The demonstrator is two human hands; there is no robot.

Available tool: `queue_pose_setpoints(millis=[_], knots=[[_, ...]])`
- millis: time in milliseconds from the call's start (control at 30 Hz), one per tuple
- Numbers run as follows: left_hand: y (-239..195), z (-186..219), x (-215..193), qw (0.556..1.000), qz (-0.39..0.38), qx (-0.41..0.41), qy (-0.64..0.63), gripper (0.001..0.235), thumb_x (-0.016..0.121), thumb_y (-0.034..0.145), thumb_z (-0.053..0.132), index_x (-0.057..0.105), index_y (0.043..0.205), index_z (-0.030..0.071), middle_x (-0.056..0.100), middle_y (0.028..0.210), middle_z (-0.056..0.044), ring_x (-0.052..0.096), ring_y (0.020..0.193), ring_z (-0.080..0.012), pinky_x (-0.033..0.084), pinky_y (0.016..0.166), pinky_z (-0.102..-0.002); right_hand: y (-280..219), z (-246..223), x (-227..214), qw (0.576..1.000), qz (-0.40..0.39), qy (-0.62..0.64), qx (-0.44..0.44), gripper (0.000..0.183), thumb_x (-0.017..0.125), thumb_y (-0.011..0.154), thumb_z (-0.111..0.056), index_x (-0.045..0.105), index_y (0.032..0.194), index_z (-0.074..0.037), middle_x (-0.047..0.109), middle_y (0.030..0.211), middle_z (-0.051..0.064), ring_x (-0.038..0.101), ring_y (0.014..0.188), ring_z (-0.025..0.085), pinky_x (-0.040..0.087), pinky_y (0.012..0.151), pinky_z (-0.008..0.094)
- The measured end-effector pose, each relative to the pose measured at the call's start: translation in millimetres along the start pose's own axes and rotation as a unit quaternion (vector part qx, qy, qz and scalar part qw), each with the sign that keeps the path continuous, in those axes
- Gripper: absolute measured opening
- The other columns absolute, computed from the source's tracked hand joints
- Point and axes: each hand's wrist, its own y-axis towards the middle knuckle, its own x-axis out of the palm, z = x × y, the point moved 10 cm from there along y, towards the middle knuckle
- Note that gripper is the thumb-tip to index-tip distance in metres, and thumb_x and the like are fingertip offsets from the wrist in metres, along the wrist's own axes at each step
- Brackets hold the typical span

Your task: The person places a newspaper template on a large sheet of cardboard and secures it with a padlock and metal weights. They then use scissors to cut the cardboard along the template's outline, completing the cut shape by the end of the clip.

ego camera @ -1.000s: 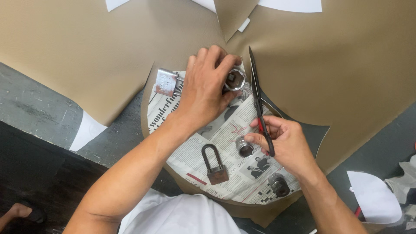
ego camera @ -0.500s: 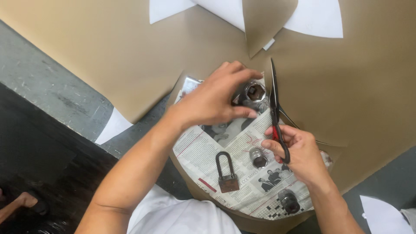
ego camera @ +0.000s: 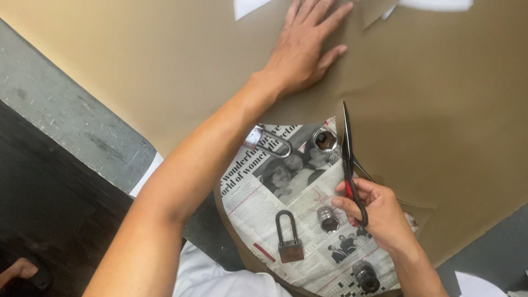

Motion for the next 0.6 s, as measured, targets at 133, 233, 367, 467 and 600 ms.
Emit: queue_pose_setpoints(millis=[133,233,367,467,600], knots=[[8,6,-18,0.991,0.046,-0.124,0.005,0.055,0.073,0.101,0.028,0.049,0.145,0.007,0.052,0.143,-0.017,0.048,0.134,-0.0358,0.036,0.116,-0.050,3,1,0,1.000,-0.023,0.021,-0.006,0.029,0.084,0.077,-0.011,0.072,0.102,0.000,0.062,0.064,0.001,0.051,0.050,0.009,0.040,0.045,0.025],[-40,60,-38,0.960,-0.001,-0.257,-0.115,0.045,0.068,0.108,0.022,0.051,0.147,0.007,0.058,0.137,-0.012,0.055,0.127,-0.0295,0.046,0.108,-0.041,-1,8,-3,0.998,-0.053,0.024,0.008,0.028,0.081,0.080,-0.009,0.071,0.104,0.001,0.061,0.063,0.002,0.053,0.050,0.010,0.041,0.047,0.026],[-89,119,-59,0.933,-0.024,-0.307,-0.185,0.066,0.072,0.097,0.019,0.043,0.152,-0.004,0.052,0.141,-0.021,0.051,0.131,-0.0370,0.045,0.111,-0.046,8,-4,-21,0.987,-0.156,-0.010,0.035,0.034,0.076,0.081,-0.015,0.069,0.111,0.000,0.065,0.061,0.006,0.060,0.052,0.015,0.049,0.048,0.030],[-105,131,-74,0.957,-0.001,-0.265,-0.116,0.073,0.076,0.094,0.018,0.039,0.153,-0.005,0.043,0.149,-0.022,0.046,0.140,-0.0379,0.040,0.119,-0.053,16,-19,-44,0.963,-0.259,-0.064,0.037,0.044,0.080,0.080,-0.021,0.062,0.115,0.000,0.068,0.064,0.007,0.063,0.055,0.017,0.053,0.051,0.031],[-138,93,-103,0.934,0.030,-0.356,-0.025,0.074,0.079,0.088,0.014,0.042,0.150,-0.001,0.044,0.143,-0.021,0.045,0.131,-0.0350,0.043,0.109,-0.050,32,-20,-87,0.938,-0.273,-0.173,0.128,0.053,0.086,0.077,-0.025,0.063,0.120,-0.004,0.064,0.068,0.006,0.062,0.060,0.018,0.055,0.056,0.035]])
